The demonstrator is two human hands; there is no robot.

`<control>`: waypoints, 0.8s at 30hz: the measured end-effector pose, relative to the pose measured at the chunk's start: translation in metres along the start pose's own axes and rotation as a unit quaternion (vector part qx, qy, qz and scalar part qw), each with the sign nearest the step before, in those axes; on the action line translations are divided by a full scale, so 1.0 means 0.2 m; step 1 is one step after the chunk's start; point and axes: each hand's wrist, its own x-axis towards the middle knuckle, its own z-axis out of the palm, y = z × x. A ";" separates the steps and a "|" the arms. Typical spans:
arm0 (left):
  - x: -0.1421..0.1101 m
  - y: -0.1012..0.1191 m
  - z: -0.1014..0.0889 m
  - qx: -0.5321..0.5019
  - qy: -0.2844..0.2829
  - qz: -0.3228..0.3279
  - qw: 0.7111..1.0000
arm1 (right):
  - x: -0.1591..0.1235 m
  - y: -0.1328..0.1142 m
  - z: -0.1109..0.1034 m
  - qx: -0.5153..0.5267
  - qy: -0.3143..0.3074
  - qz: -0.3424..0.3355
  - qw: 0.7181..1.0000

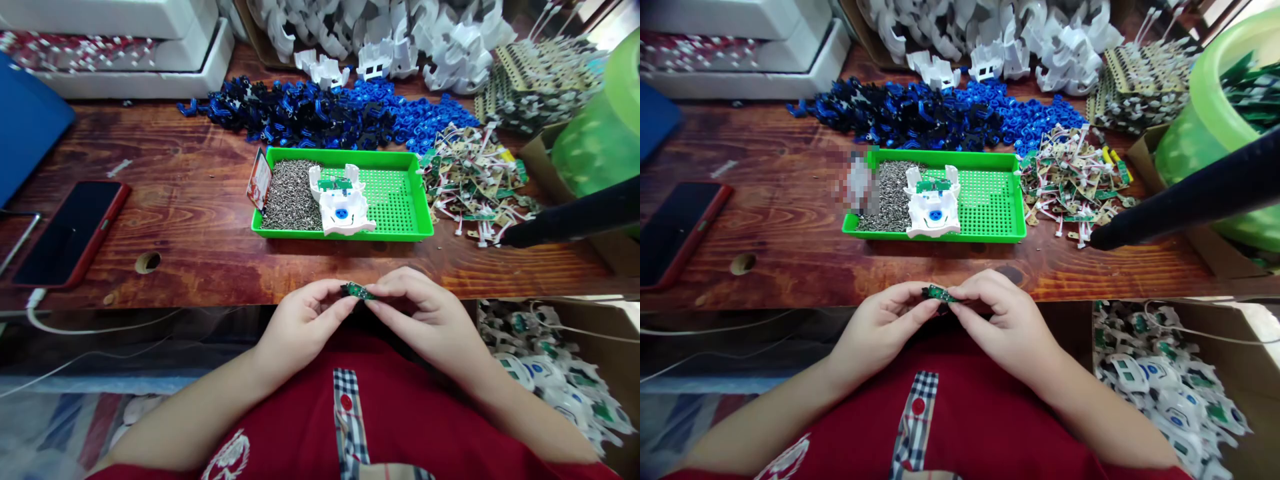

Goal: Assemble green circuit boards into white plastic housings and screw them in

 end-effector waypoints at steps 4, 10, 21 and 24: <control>0.01 0.00 0.00 -0.038 0.006 -0.023 0.999 | 0.00 0.00 0.01 -0.005 -0.002 0.001 1.000; 0.03 0.03 0.01 -0.135 0.017 -0.081 0.987 | -0.02 0.00 0.04 -0.016 0.010 -0.044 0.999; 0.02 0.05 0.07 -0.294 0.042 -0.103 0.949 | -0.03 0.00 0.10 -0.113 0.066 -0.083 0.988; 0.01 0.04 0.07 -0.292 0.044 -0.102 0.950 | -0.02 -0.01 0.11 -0.104 0.078 -0.077 0.989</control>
